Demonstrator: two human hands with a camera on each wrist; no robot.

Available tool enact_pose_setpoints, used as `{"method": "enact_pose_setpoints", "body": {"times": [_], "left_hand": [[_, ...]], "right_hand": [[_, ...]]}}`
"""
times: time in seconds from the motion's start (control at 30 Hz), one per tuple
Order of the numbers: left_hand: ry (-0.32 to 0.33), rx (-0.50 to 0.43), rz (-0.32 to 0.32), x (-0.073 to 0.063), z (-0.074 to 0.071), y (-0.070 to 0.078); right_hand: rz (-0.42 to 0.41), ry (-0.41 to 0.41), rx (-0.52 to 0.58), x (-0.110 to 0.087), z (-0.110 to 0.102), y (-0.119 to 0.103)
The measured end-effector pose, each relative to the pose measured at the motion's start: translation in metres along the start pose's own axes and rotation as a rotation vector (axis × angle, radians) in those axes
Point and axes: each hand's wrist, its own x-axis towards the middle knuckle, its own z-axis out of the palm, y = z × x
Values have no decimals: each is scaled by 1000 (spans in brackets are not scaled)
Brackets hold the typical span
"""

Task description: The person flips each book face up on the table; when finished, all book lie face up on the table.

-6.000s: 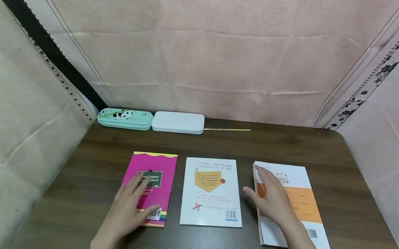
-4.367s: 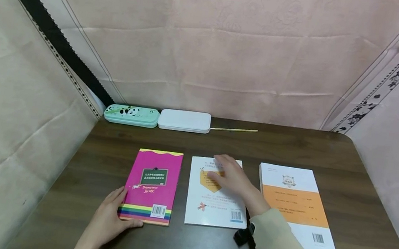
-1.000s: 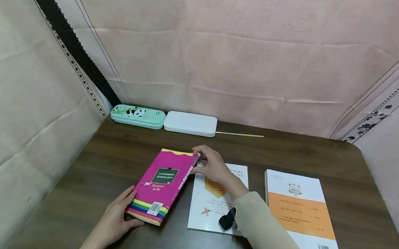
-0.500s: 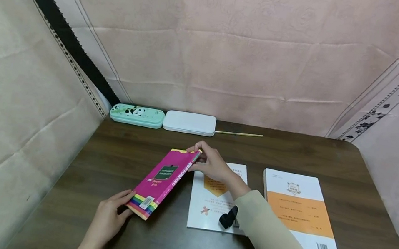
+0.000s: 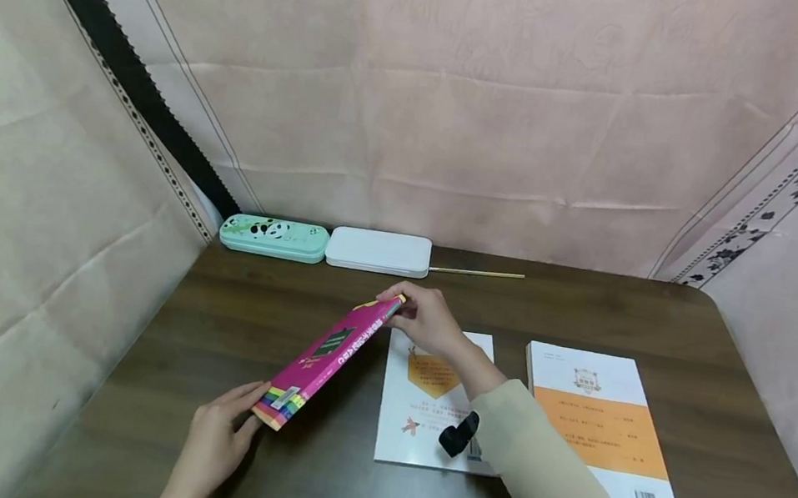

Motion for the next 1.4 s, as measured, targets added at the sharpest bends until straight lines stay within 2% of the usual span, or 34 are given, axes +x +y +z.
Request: {"method": "enact_pose_setpoints", "body": {"times": [0.17, 0.27, 0.47, 0.63, 0.8, 0.97, 1.13, 1.4], "left_hand": [[93, -5, 84, -2, 1, 1], [125, -30, 109, -1, 1, 3], [122, -127, 111, 2, 1, 8], [94, -123, 49, 1, 1, 12], [74, -91, 14, 0, 0, 13], [26, -141, -25, 1, -1, 15], [-17, -213, -71, 2, -1, 18], [-79, -354, -196, 4, -1, 19]], "right_hand": [[-36, 25, 6, 1, -5, -6], [-66, 45, 6, 2, -9, -11], [-94, 77, -27, 5, -17, -23], [-94, 84, -91, 5, -21, -31], [-85, 78, -195, 4, -24, -38], [-59, 74, -297, 5, -26, -40], [-20, 51, -228, 7, -25, -39], [57, 0, -120, 9, -19, -38]]}}
